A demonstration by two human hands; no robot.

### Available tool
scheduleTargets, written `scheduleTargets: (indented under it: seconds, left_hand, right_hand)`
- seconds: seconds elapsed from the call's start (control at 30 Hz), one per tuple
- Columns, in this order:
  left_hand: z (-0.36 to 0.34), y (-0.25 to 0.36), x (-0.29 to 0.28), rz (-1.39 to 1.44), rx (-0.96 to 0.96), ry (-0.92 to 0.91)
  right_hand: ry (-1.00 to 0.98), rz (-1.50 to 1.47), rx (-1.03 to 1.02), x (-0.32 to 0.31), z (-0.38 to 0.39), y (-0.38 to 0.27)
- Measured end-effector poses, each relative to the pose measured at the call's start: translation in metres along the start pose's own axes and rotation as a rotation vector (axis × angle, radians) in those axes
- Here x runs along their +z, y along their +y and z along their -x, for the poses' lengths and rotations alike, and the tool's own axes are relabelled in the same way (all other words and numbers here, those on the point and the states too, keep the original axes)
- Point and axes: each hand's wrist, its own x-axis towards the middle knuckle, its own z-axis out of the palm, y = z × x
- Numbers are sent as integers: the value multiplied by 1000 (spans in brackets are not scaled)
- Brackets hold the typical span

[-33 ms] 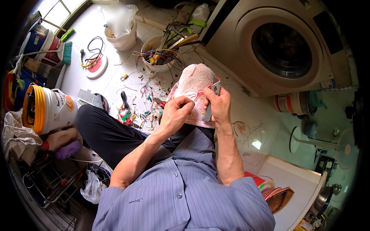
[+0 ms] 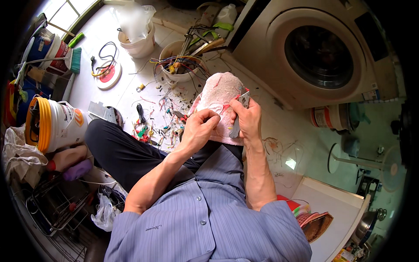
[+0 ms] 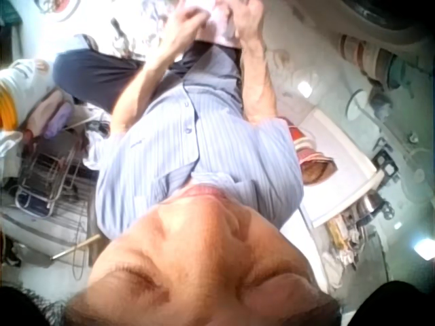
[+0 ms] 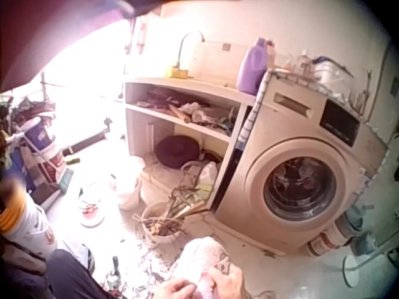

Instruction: The person sits on the floor and uses wire cutters to strip the insulation from electrical wires on a towel placed on their knee.

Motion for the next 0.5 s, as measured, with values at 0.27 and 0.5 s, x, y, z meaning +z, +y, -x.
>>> scheduleTargets:
  seconds: [0.27,0.5]
  left_hand:
    - [-3,4,9,15,51,40]
    - [-9,-1,4,198,-76,22]
  right_hand:
    - [18,108,-26,2,-3,2]
    - [23,77,-25,1,-3,5]
